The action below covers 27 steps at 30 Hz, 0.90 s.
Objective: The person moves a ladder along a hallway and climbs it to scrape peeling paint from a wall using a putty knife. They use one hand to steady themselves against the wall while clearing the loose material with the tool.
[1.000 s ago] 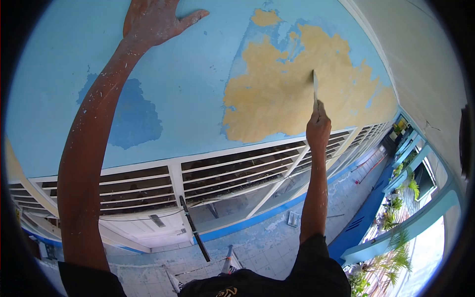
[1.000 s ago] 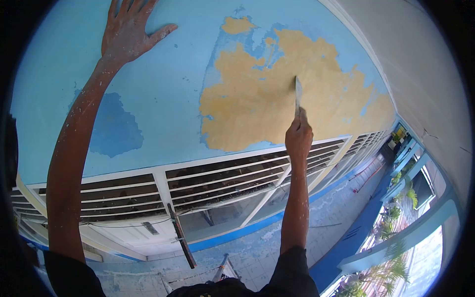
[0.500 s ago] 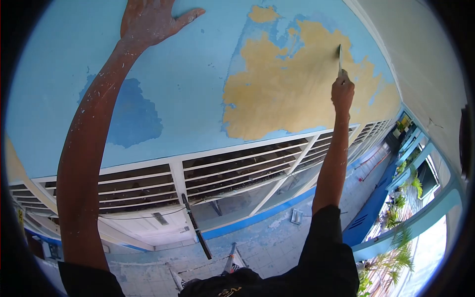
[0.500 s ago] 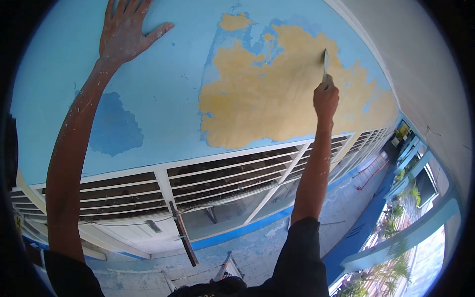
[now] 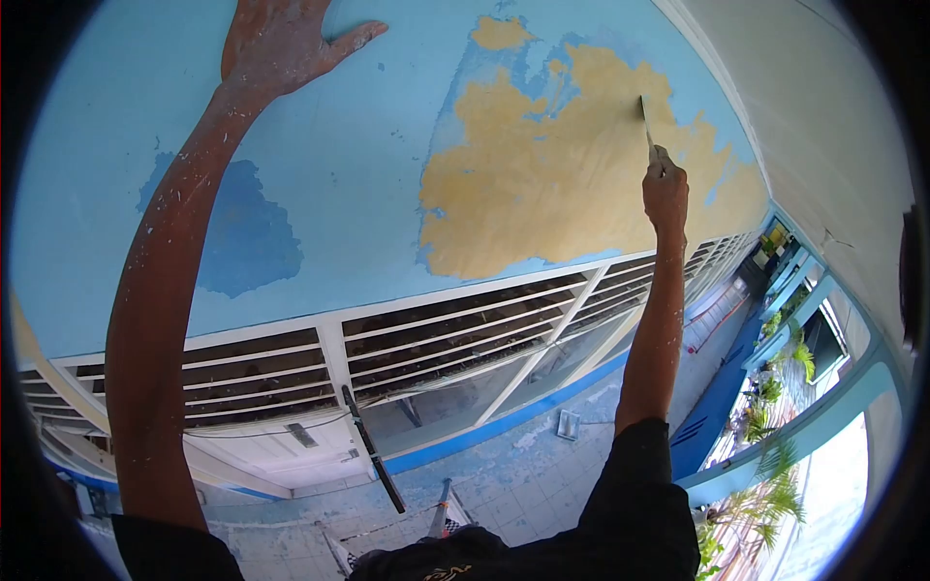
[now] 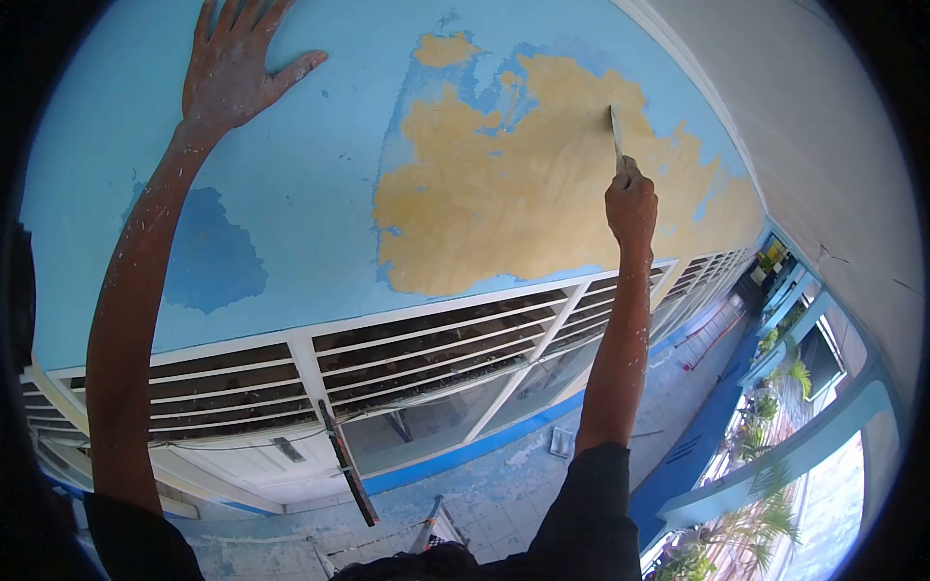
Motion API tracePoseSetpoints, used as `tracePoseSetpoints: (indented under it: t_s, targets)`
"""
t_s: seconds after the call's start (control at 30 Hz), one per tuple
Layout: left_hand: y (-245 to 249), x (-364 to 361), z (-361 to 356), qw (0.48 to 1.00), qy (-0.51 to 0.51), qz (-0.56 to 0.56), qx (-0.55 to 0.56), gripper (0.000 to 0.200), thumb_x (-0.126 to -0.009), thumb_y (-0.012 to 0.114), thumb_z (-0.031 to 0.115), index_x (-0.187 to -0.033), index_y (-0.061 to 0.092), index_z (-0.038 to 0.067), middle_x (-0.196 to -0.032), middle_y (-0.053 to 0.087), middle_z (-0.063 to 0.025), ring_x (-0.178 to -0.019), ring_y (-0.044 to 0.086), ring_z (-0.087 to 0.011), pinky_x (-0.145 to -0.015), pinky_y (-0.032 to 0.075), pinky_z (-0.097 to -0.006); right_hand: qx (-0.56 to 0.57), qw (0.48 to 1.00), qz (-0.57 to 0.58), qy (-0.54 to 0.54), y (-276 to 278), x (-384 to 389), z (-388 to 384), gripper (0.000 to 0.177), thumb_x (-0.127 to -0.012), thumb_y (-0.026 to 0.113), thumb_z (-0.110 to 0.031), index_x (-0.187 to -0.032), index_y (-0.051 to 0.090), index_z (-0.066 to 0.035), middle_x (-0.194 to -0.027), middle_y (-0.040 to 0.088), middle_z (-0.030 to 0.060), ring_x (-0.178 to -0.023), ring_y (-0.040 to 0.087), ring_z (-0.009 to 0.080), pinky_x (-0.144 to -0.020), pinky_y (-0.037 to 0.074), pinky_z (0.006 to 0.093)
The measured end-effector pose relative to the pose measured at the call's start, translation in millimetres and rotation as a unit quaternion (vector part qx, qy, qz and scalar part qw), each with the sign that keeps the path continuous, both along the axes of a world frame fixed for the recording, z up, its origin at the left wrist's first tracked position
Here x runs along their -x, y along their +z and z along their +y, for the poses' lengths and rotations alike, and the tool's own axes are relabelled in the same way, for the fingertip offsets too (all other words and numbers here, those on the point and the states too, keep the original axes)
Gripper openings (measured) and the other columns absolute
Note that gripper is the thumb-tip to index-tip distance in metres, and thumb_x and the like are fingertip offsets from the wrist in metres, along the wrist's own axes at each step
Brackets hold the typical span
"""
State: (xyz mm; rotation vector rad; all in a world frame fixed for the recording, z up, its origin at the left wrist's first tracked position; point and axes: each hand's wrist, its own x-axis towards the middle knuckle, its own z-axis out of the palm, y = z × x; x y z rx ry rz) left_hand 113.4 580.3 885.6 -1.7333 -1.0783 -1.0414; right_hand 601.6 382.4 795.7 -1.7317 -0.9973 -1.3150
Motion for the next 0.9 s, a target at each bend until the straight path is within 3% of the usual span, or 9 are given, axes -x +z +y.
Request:
tracePoseSetpoints:
  t_s: [0.13, 0.3, 0.37, 0.47, 0.53, 0.63, 0.77, 0.83, 0.9]
  targets:
    - [-3, 0, 12, 1.000, -0.015, 0.003, -0.028, 0.094, -0.095, 0.052, 0.072, -0.167, 0.016, 0.024, -0.176, 0.002, -0.0045, -0.162, -0.003, -0.0260, -0.133, -0.005, -0.0512, 0.009, 0.958, 0.279, 0.070, 33, 43, -13, 0.039, -0.100, 0.047, -0.027, -0.127, 0.071, -0.011, -0.093, 0.071, 0.0312, -0.094, 0.068, 0.0533, -0.079, 0.055, 0.0583]
    - [0, -2, -3, 1.000, 0.024, 0.000, -0.006, 0.093, -0.096, 0.051, 0.072, -0.167, 0.016, 0.024, -0.176, 0.001, -0.0044, -0.162, -0.003, -0.0258, -0.133, -0.005, -0.0512, 0.035, 0.987, 0.152, 0.029, 13, 50, -17, 0.041, -0.099, 0.047, -0.027, -0.125, 0.073, -0.008, -0.100, 0.070, 0.0342, -0.098, 0.068, 0.0529, -0.087, 0.055, 0.0580]
    - [3, 1, 5, 1.000, 0.002, -0.006, -0.025, 0.093, -0.096, 0.051, 0.072, -0.167, 0.016, 0.024, -0.176, 0.001, -0.0051, -0.162, -0.003, -0.0266, -0.132, -0.005, -0.0517, -0.020, 0.991, 0.128, 0.043, 13, 29, -7, 0.042, -0.098, 0.047, -0.026, -0.125, 0.071, -0.005, -0.098, 0.070, 0.0354, -0.095, 0.068, 0.0534, -0.084, 0.056, 0.0581]
    - [-3, 0, 7, 0.999, -0.011, 0.008, -0.029, 0.094, -0.095, 0.053, 0.071, -0.167, 0.018, 0.023, -0.176, 0.002, -0.0065, -0.162, -0.002, -0.0280, -0.132, -0.005, -0.0526, -0.043, 0.948, 0.303, 0.086, 17, 41, -4, 0.039, -0.098, 0.049, -0.025, -0.112, 0.073, 0.002, -0.091, 0.069, 0.0361, -0.085, 0.069, 0.0535, -0.074, 0.057, 0.0584]
    - [0, 2, 9, 1.000, -0.012, 0.006, -0.026, 0.094, -0.094, 0.054, 0.071, -0.167, 0.019, 0.022, -0.176, 0.003, -0.0076, -0.162, -0.002, -0.0289, -0.132, -0.004, -0.0532, -0.008, 0.989, 0.145, 0.043, -20, 20, 10, 0.039, -0.099, 0.053, -0.025, -0.082, 0.070, 0.006, -0.082, 0.069, 0.0342, -0.071, 0.069, 0.0515, -0.061, 0.056, 0.0582]
    - [1, 0, 13, 0.999, -0.024, 0.008, -0.029, 0.096, -0.093, 0.055, 0.072, -0.167, 0.021, 0.020, -0.176, 0.004, -0.0090, -0.162, -0.001, -0.0303, -0.132, -0.003, -0.0544, 0.056, 0.990, 0.107, 0.075, -113, 99, 12, 0.042, -0.102, 0.050, -0.019, -0.141, 0.061, -0.004, -0.090, 0.070, 0.0329, -0.083, 0.070, 0.0510, -0.074, 0.057, 0.0579]
    - [0, 2, 16, 0.999, -0.034, 0.008, -0.035, 0.097, -0.092, 0.058, 0.071, -0.166, 0.023, 0.019, -0.176, 0.005, -0.0102, -0.162, 0.000, -0.0317, -0.132, -0.002, -0.0555, 0.034, 0.969, 0.244, 0.035, -135, 70, 13, 0.044, -0.100, 0.049, -0.020, -0.139, 0.061, -0.005, -0.091, 0.069, 0.0361, -0.085, 0.069, 0.0543, -0.074, 0.055, 0.0607]
    - [0, 1, 15, 0.999, -0.039, 0.011, -0.035, 0.097, -0.091, 0.060, 0.070, -0.166, 0.024, 0.018, -0.175, 0.006, -0.0107, -0.162, 0.001, -0.0323, -0.131, -0.001, -0.0558, -0.045, 0.962, 0.259, 0.076, -120, 12, 9, 0.037, -0.098, 0.046, -0.022, -0.109, 0.073, 0.000, -0.085, 0.069, 0.0353, -0.082, 0.068, 0.0550, -0.070, 0.054, 0.0613]
    - [1, 1, 16, 0.998, -0.036, 0.006, -0.043, 0.097, -0.091, 0.061, 0.069, -0.165, 0.025, 0.018, -0.175, 0.007, -0.0111, -0.162, 0.001, -0.0328, -0.131, -0.001, -0.0561, -0.060, 0.911, 0.387, 0.127, -96, 28, -5, 0.037, -0.099, 0.047, -0.022, -0.110, 0.072, 0.002, -0.086, 0.069, 0.0355, -0.085, 0.069, 0.0547, -0.072, 0.055, 0.0606]
